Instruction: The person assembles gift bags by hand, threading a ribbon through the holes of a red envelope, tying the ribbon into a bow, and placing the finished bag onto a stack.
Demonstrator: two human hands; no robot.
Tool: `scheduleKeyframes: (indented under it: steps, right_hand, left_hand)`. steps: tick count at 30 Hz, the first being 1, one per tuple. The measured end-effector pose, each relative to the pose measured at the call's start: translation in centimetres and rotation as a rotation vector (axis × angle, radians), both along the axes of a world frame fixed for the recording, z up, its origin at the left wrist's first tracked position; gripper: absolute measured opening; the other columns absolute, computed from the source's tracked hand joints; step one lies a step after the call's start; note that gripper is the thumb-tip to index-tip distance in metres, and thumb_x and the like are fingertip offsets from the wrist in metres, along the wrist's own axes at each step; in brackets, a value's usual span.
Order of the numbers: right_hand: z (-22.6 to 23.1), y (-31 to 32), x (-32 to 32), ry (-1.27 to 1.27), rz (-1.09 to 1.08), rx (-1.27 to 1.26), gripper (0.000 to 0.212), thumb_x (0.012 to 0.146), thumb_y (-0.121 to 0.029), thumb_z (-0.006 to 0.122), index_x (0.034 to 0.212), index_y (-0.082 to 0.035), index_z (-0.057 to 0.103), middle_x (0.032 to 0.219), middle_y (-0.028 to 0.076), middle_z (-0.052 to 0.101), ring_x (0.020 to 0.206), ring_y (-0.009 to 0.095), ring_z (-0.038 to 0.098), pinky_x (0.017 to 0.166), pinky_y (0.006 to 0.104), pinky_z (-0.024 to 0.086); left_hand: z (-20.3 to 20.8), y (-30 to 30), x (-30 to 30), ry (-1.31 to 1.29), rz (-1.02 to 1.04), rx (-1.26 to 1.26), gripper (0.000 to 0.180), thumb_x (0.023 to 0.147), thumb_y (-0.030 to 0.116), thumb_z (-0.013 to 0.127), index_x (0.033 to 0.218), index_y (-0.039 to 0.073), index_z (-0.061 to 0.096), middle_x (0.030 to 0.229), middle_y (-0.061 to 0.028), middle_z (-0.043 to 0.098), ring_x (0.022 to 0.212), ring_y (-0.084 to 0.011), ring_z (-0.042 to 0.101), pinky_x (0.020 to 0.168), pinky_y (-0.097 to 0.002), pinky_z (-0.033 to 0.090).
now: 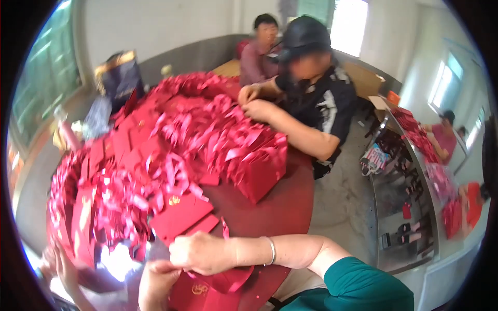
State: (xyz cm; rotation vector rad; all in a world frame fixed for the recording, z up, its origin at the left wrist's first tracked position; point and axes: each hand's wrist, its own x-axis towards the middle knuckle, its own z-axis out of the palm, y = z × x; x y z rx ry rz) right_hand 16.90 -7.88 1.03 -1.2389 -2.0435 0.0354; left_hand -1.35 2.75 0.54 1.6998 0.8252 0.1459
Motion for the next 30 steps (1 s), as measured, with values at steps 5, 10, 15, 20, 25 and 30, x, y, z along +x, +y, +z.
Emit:
scheduleKeyframes:
  steps: [5,10,15,20,25,30]
  right_hand:
    - [0.9,-0.3,2.4,0.006,0.019,-0.126,0.015,0.073,-0.014,0.068,0.084,-0.007,0.061,0.081,0.011,0.055,0.082,0.033,0.056,0.074,0.0415,0.047]
    - [1.2,1.0,2.5,0.138,0.080,-0.476,0.011,0.075,-0.005,0.070,0.079,-0.002,0.060,0.079,0.010,0.054,0.079,0.027,0.057,0.071,0.0368,0.046]
    - [0.5,1.1,2.1,0.161,0.134,-0.520,0.012,0.074,-0.003,0.070,0.079,-0.001,0.059,0.077,0.009,0.054,0.076,0.025,0.057,0.070,0.0359,0.046]
    - [1.9,0.6,2.8,0.208,0.205,-0.628,0.011,0.074,-0.003,0.069,0.077,0.000,0.059,0.078,0.010,0.056,0.077,0.026,0.058,0.070,0.0361,0.046]
    - [2.0,0.5,2.8,0.170,0.142,-0.584,0.011,0.074,-0.004,0.069,0.077,0.000,0.059,0.076,0.009,0.055,0.073,0.023,0.057,0.066,0.0338,0.046]
    - [1.8,0.5,3.3,0.161,0.108,-0.579,0.012,0.074,-0.005,0.069,0.078,0.000,0.059,0.076,0.009,0.055,0.073,0.024,0.057,0.066,0.0341,0.046]
  left_hand:
    - [-0.3,0.2,2.8,-0.166,-0.295,0.389,0.009,0.079,0.006,0.068,0.084,-0.001,0.065,0.072,-0.0224,0.058,0.061,-0.0258,0.059,0.060,-0.0353,0.047]
    - [0.9,0.3,2.1,-0.093,-0.245,0.333,0.010,0.079,0.005,0.066,0.087,0.000,0.067,0.078,-0.0190,0.066,0.074,-0.0301,0.067,0.069,-0.0355,0.052]
    - [-0.8,0.0,1.2,-0.111,-0.173,0.357,0.006,0.082,0.001,0.063,0.087,-0.003,0.063,0.069,-0.0083,0.062,0.064,-0.0128,0.060,0.060,-0.0285,0.049]
    - [0.7,1.0,1.3,0.023,0.101,0.082,0.012,0.079,0.006,0.064,0.088,-0.002,0.067,0.076,-0.0172,0.067,0.074,-0.0291,0.067,0.069,-0.0370,0.051]
    - [-1.3,2.0,1.0,-0.047,0.227,0.397,0.008,0.085,0.002,0.060,0.092,-0.001,0.063,0.074,-0.0036,0.063,0.059,-0.0101,0.059,0.055,-0.0252,0.049]
    - [-2.3,2.1,1.4,-0.062,0.301,0.428,0.011,0.079,0.005,0.064,0.088,-0.001,0.066,0.078,-0.0165,0.068,0.074,-0.0268,0.067,0.071,-0.0353,0.051]
